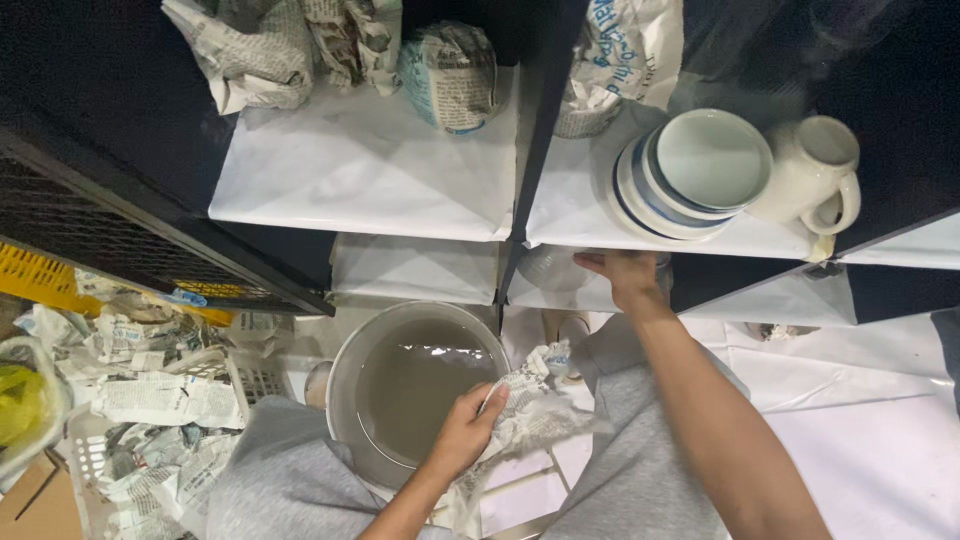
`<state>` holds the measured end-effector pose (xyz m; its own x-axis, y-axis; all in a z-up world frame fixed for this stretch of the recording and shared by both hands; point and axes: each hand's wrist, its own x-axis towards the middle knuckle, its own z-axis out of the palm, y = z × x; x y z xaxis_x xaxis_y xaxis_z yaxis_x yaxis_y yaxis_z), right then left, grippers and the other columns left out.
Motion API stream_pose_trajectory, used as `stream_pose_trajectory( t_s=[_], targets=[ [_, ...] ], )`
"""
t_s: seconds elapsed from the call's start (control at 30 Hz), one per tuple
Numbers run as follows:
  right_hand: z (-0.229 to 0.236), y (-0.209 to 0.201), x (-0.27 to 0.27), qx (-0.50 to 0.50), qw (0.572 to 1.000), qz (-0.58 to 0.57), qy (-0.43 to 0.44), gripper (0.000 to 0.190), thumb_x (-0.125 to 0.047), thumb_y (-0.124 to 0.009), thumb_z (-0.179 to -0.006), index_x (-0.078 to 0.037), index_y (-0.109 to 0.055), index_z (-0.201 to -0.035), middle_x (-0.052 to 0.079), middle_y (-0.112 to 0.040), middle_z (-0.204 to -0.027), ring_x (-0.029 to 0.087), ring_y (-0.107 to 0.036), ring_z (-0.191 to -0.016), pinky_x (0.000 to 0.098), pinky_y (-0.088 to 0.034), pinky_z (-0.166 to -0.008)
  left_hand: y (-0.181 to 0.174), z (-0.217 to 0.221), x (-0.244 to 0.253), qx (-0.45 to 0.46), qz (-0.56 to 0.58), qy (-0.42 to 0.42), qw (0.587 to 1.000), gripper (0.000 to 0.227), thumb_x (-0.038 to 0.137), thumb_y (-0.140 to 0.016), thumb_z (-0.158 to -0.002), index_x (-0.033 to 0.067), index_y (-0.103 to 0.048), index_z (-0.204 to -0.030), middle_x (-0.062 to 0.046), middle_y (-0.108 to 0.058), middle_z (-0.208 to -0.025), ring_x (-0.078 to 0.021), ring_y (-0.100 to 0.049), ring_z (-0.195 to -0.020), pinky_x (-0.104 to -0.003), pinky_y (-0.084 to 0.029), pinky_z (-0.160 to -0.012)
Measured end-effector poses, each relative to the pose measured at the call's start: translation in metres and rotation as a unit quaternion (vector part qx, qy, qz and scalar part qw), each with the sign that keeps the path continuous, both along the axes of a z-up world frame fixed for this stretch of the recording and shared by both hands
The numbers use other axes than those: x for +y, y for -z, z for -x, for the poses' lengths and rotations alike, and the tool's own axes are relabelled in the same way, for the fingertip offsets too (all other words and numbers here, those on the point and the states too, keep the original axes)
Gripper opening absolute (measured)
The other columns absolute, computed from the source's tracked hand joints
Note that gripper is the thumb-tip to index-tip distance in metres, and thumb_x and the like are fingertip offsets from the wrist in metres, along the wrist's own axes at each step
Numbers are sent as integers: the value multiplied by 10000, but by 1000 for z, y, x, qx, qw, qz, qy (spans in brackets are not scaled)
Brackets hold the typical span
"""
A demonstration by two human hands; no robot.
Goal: The person unwraps newspaper-wrapped ceramic items one by one, revealing bowls and mugs, and places them on a nearby shelf. The person handles each item individually, removes the paper, and sets the unwrapped ceramics aside.
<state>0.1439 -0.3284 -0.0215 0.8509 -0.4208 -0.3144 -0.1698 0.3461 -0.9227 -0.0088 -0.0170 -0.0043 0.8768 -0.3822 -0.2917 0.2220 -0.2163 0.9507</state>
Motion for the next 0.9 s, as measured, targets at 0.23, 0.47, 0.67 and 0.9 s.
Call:
stream_pose_trajectory(
  t_s=[0.23, 0.47, 0.67, 0.9],
  targets=[
    [-3, 8, 5, -5, 1000, 28, 5, 387, -64, -577, -1012, 35, -425, -1355, 239, -630, -1245, 403, -747, -926, 464, -624, -787, -3, -3, 10, -5, -7, -19, 1000, 360, 321, -564, -1012, 12, -712, -1120, -106, -716, -986, -188, -651, -906, -314, -497, -858],
    [-1, 11, 9, 14, 1000, 11, 24, 397, -65, -551, -998, -22, -380, -1354, 236, -626, -1225, 389, -736, -884, 444, -652, -748, -6, -3, 13, -22, -22, -14, 999, 362, 318, -574, -1027, -11, -704, -1103, -142, -713, -983, -201, -640, -902, -326, -512, -862],
    [22, 4, 34, -200, 926, 311, 80, 375, -12, -724, -970, 22, -550, -1300, 130, -695, -1210, 160, -665, -1029, 272, -514, -886, -16, -13, 26, -65, -34, -69, 995, 364, 318, -572, -1009, 16, -707, -1161, -145, -736, -1111, -248, -701, -995, -330, -509, -913],
    [89, -61, 118, -108, 893, 417, -133, 164, -142, -791, -853, -25, -699, -921, 63, -726, -869, 152, -665, -811, 290, -527, -766, -15, -28, 47, -112, 17, -127, 985, 380, 320, -556, -1042, 11, -711, -1199, -139, -735, -1186, -236, -691, -1076, -331, -514, -953]
  ],
)
